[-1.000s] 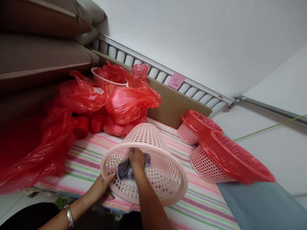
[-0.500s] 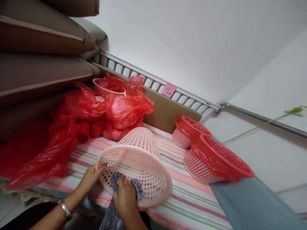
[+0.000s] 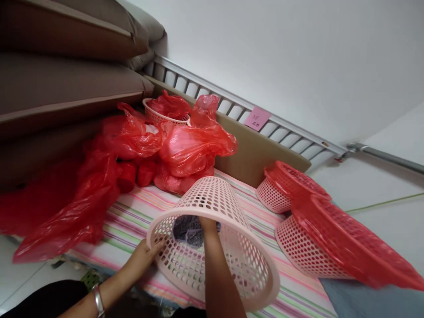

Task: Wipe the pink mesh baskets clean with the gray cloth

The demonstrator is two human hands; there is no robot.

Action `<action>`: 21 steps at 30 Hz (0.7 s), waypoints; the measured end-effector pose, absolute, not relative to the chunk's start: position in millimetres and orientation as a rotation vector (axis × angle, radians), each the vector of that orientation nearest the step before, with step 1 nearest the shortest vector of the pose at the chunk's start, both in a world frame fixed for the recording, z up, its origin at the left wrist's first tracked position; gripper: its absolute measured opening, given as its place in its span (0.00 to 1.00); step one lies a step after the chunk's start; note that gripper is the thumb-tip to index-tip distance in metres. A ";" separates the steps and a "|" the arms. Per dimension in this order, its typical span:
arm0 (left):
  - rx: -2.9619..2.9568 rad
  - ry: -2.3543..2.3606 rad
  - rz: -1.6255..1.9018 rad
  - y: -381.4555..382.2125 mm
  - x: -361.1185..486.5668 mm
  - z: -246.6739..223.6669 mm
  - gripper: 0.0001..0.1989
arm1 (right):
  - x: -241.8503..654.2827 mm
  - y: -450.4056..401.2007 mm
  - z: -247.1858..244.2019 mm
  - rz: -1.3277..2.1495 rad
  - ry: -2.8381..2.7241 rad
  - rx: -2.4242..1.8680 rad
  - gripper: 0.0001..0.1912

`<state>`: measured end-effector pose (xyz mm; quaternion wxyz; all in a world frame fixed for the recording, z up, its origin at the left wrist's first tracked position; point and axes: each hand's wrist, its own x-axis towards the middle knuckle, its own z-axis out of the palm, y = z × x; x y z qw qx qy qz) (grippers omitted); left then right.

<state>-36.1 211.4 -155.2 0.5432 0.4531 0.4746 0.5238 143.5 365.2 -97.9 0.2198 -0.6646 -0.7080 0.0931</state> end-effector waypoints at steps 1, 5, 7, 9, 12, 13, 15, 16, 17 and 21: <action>1.072 1.132 1.239 212.6 -35.9 -155.7 0.19 | 149.5 361.7 -99.0 0.284 -1.945 -1.840 0.18; 1.019 1.078 1.240 217.6 -32.2 -158.7 0.21 | 166.9 331.3 -113.2 0.394 -1.868 -1.879 0.22; 0.980 1.047 1.254 219.3 -29.4 -159.5 0.21 | 166.7 320.7 -121.6 0.448 -1.766 -1.896 0.28; 0.954 1.060 1.248 220.3 -27.6 -159.8 0.22 | 163.1 316.8 -124.8 0.484 -1.640 -1.936 0.30; 0.964 1.069 1.227 220.8 -27.4 -161.5 0.23 | 162.2 312.3 -112.5 0.529 -1.549 -1.984 0.22; 0.970 1.059 1.230 220.8 -27.6 -162.8 0.23 | 164.2 308.2 -104.0 0.530 -1.542 -1.978 0.19; 0.978 1.048 1.251 220.7 -27.8 -166.8 0.23 | 169.5 295.5 -83.4 0.418 -1.519 -1.979 0.18; 0.975 1.055 1.262 220.6 -27.5 -169.2 0.23 | 171.8 288.0 -72.8 0.299 -1.508 -1.993 0.19; 0.969 1.065 1.268 220.6 -27.0 -171.6 0.23 | 173.0 280.7 -62.9 0.154 -1.503 -2.011 0.20; 0.960 1.092 1.274 220.8 -24.2 -176.8 0.24 | 165.8 266.7 -40.1 -0.126 -1.780 -2.008 0.19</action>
